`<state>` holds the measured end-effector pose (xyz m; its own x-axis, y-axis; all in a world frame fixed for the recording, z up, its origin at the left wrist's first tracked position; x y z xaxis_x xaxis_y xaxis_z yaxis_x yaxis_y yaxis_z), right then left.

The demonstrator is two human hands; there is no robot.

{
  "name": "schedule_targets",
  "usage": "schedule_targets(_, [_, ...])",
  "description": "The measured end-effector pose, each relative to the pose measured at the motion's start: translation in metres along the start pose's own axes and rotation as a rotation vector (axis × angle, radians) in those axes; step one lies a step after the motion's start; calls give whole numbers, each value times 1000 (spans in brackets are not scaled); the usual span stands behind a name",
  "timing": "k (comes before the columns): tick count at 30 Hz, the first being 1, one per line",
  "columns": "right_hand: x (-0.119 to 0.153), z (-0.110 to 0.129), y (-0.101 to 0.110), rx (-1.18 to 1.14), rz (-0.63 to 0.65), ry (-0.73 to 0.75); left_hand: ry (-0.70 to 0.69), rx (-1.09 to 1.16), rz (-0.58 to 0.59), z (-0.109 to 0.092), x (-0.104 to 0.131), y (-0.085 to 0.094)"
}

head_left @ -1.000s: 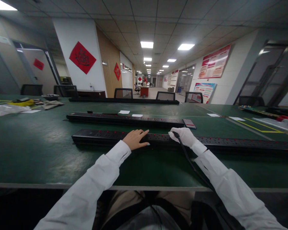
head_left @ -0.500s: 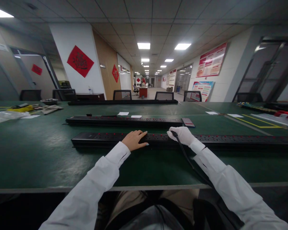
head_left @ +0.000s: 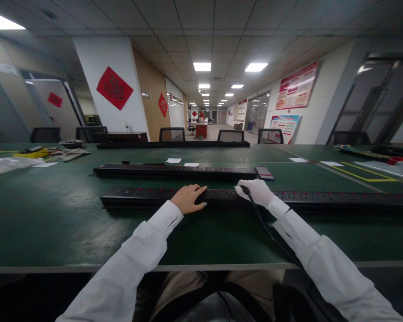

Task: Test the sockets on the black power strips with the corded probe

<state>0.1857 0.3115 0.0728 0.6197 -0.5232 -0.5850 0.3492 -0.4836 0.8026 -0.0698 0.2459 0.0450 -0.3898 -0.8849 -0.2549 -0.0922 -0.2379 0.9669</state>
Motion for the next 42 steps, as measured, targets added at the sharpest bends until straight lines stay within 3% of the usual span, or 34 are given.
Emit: schedule_targets(42, [-1, 1, 2, 20, 11, 0, 15, -3, -23, -2, 0, 1])
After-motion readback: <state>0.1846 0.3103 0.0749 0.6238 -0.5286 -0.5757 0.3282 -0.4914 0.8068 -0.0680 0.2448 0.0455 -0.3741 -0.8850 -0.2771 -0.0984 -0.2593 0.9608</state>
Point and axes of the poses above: each hand's wrist, its own x-axis away from the middle knuckle, its own y-axis out of the back of the hand, z = x × y, the point moved 2 cm from there along -x, towards the middle knuckle, and after that the axes turned 5 degrees about x, right-handed, at the moved point
